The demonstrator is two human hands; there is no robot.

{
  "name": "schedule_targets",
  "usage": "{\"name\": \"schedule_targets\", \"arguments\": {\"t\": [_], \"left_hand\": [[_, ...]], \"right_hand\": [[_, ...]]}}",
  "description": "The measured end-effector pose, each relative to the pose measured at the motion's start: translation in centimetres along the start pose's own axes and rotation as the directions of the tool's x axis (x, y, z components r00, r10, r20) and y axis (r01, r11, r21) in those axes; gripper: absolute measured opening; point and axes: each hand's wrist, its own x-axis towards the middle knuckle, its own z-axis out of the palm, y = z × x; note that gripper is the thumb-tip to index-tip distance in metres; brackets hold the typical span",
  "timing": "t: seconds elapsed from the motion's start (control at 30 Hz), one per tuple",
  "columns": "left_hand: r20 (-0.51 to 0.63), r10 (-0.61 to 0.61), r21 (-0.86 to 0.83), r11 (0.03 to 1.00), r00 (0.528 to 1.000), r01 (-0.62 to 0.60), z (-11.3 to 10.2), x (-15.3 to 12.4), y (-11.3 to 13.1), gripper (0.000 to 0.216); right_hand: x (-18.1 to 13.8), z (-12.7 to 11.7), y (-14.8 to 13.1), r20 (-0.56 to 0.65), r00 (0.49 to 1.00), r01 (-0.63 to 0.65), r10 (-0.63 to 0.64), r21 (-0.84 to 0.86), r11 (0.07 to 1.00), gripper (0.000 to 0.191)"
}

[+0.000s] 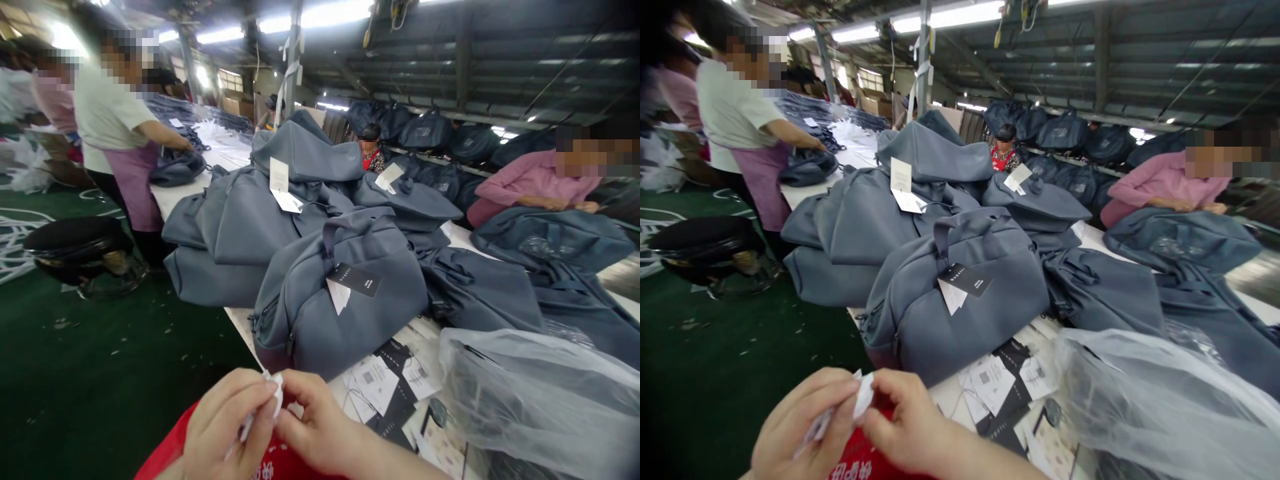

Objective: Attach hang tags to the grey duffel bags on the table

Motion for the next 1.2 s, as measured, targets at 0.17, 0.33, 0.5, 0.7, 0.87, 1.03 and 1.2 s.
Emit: {"name": "schedule_targets", "arguments": {"t": [0.17, 0.33, 0.5, 0.7, 0.87, 1.03, 1.2], "left_hand": [[-0.042, 0.020, 0.045, 0.999, 0.999, -0.018, 1.6, -0.6, -0.1, 0.031], [0.084, -0.081, -0.029, 0.996, 0.993, 0.084, 2.0, -0.4, -2.2, 0.043], [0.013, -0.447, 0.234, 0.871, 0.894, 0.432, 0.8, 1.9, -7.5, 0.033], [0.203, -0.672, 0.378, 0.725, 0.712, 0.576, 2.1, 5.2, -10.7, 0.069], [0.299, -0.685, 0.499, 0.706, 0.665, 0.503, 4.6, 9.1, -8.6, 0.097], [0.348, -0.743, 0.474, 0.665, 0.571, 0.577, 6.1, 10.6, -10.5, 0.089], [0.511, -0.727, 0.236, 0.631, 0.458, 0.739, 6.6, 10.6, -13.2, 0.064]], "right_hand": [[0.8, 0.3, 0.1, -0.127, 0.991, 0.029, -0.032, -0.024, 0.999, 0.020], [-0.4, -1.7, -1.1, 0.041, 0.998, 0.063, -0.056, -0.175, 0.983, 0.018], [-3.9, -7.6, 3.6, -0.418, 0.892, -0.218, 0.171, -0.067, 0.974, 0.026], [-6.6, -13.6, 9.7, -0.644, 0.532, -0.518, 0.550, 0.267, 0.813, 0.052], [-6.1, -14.5, 12.1, -0.561, 0.471, -0.619, 0.681, 0.340, 0.708, 0.049], [-6.5, -14.6, 14.3, -0.605, 0.442, -0.553, 0.662, 0.397, 0.732, 0.048], [-5.9, -13.4, 13.6, -0.448, 0.523, -0.145, 0.725, 0.792, 0.594, 0.039]]}}
